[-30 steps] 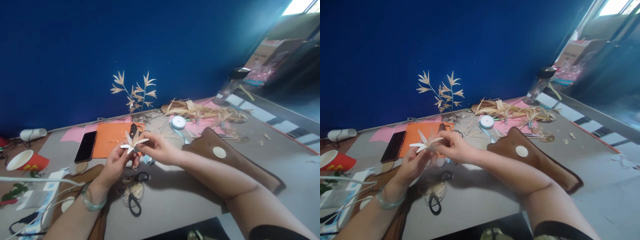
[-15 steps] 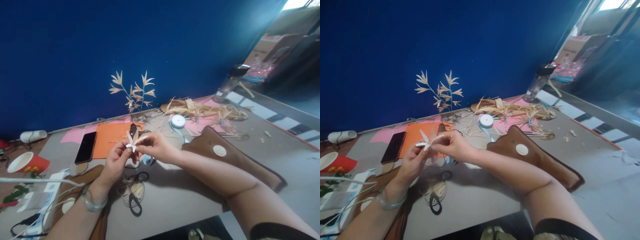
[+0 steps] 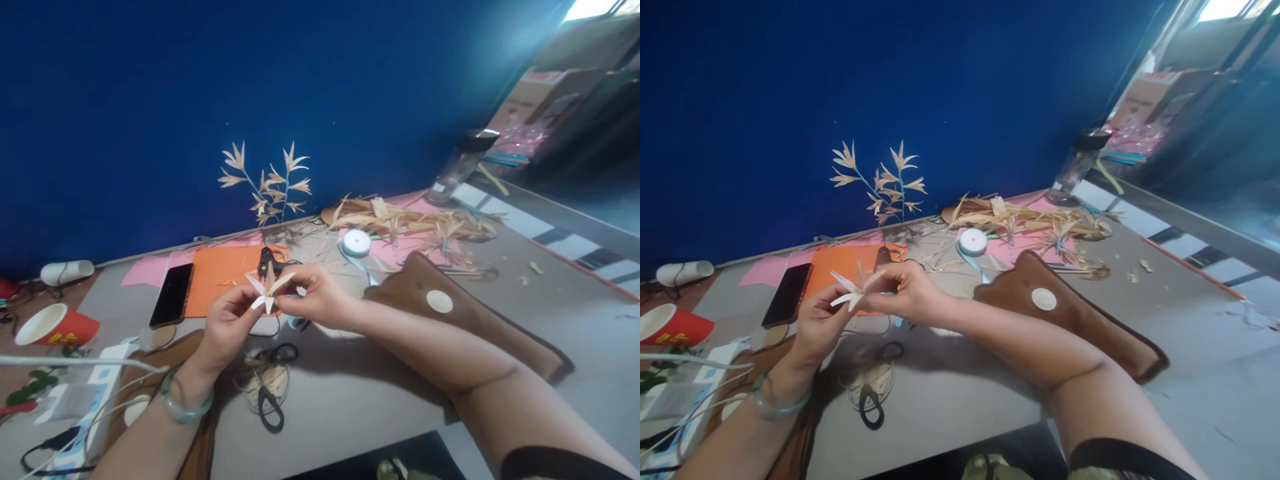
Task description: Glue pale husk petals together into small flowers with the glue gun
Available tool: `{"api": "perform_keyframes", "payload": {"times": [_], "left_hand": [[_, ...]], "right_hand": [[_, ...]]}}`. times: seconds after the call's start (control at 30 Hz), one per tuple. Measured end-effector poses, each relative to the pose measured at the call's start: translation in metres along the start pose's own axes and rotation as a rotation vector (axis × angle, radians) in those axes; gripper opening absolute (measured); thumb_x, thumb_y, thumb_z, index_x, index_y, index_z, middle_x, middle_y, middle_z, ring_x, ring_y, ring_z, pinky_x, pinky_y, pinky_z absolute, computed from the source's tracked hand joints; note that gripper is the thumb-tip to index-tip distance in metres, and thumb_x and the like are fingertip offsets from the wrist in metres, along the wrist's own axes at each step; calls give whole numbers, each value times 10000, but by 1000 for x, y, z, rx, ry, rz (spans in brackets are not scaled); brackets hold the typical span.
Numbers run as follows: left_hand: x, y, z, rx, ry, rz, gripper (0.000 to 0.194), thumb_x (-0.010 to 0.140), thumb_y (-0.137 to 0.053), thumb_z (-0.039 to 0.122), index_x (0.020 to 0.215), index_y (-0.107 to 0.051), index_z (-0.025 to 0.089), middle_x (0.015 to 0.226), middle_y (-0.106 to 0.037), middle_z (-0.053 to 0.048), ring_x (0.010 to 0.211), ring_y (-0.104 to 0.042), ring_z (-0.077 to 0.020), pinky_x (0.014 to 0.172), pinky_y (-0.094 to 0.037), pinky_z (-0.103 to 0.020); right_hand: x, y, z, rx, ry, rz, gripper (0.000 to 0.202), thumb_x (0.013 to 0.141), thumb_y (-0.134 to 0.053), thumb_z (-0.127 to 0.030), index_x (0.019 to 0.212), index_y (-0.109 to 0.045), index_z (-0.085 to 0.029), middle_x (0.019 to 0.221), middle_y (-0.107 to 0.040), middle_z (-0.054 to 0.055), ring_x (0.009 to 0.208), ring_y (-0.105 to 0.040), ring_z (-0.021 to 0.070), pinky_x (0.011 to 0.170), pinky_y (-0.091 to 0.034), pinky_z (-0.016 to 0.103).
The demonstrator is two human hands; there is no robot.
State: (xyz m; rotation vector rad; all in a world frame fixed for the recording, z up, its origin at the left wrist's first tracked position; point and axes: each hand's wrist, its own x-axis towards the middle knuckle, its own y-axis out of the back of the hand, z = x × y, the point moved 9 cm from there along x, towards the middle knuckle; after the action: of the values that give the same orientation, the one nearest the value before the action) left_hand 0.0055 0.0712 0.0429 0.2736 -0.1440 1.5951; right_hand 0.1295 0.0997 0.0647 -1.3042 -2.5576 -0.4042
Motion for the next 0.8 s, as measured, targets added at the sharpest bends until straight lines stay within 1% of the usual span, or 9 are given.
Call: {"api": "perform_keyframes", "payload": {"times": [0.17, 0.3, 0.4, 0.5, 0.57, 0.63, 0.8], "left_hand": [[-4, -2, -6, -14, 27, -50, 187, 788, -694, 317, 794, -616, 147, 684, -706, -43, 617, -676, -149, 585, -529, -229], [-7, 1, -5, 46, -15, -23, 167, 809, -669, 310, 812, -602, 158, 705, -698, -33, 615, -670, -137, 574, -522, -215], [-10, 5, -3, 155, -56, 37, 155, 808, -661, 305, 830, -602, 163, 719, -684, -28, 622, -662, -137, 535, -502, -199], [-16, 10, 2, 303, -151, 95, 155, 792, -668, 292, 862, -616, 164, 754, -674, -32, 653, -655, -145, 547, -496, -204], [-19, 11, 6, 391, -234, 101, 138, 795, -656, 274, 873, -617, 168, 769, -672, -30, 656, -645, -140, 600, -504, -218], [-22, 10, 8, 454, -287, 91, 114, 808, -635, 255, 883, -612, 172, 782, -672, -29, 659, -638, -136, 642, -503, -228], [-26, 8, 13, 517, -344, 110, 90, 811, -619, 253, 865, -618, 181, 777, -662, -29, 682, -626, -152, 660, -490, -241]], "right_hand": [[0, -1, -17, -74, 130, -49, 147, 827, -643, -241, 751, -695, -126, 720, -681, 43, 683, -617, 120, 630, -481, 234], [0, -4, -21, -49, 144, -77, 142, 840, -630, -211, 746, -685, -120, 747, -689, 54, 716, -628, 130, 663, -493, 248], [-2, -2, -23, -58, 161, -35, 144, 830, -640, -202, 713, -670, -124, 774, -699, 60, 731, -643, 134, 677, -506, 250], [-4, -2, -26, -94, 197, 1, 153, 831, -645, -216, 708, -664, -127, 796, -710, 70, 749, -661, 145, 692, -517, 256], [-5, -3, -28, -120, 229, 23, 140, 833, -642, -215, 724, -666, -130, 798, -714, 77, 760, -668, 156, 701, -522, 267], [-8, -3, -30, -157, 277, 54, 124, 834, -634, -198, 731, -665, -138, 794, -714, 79, 759, -667, 158, 702, -523, 272], [-17, -6, -37, -276, 435, 104, 93, 828, -605, -138, 748, -649, -154, 802, -708, 76, 756, -656, 153, 699, -519, 268]]}}
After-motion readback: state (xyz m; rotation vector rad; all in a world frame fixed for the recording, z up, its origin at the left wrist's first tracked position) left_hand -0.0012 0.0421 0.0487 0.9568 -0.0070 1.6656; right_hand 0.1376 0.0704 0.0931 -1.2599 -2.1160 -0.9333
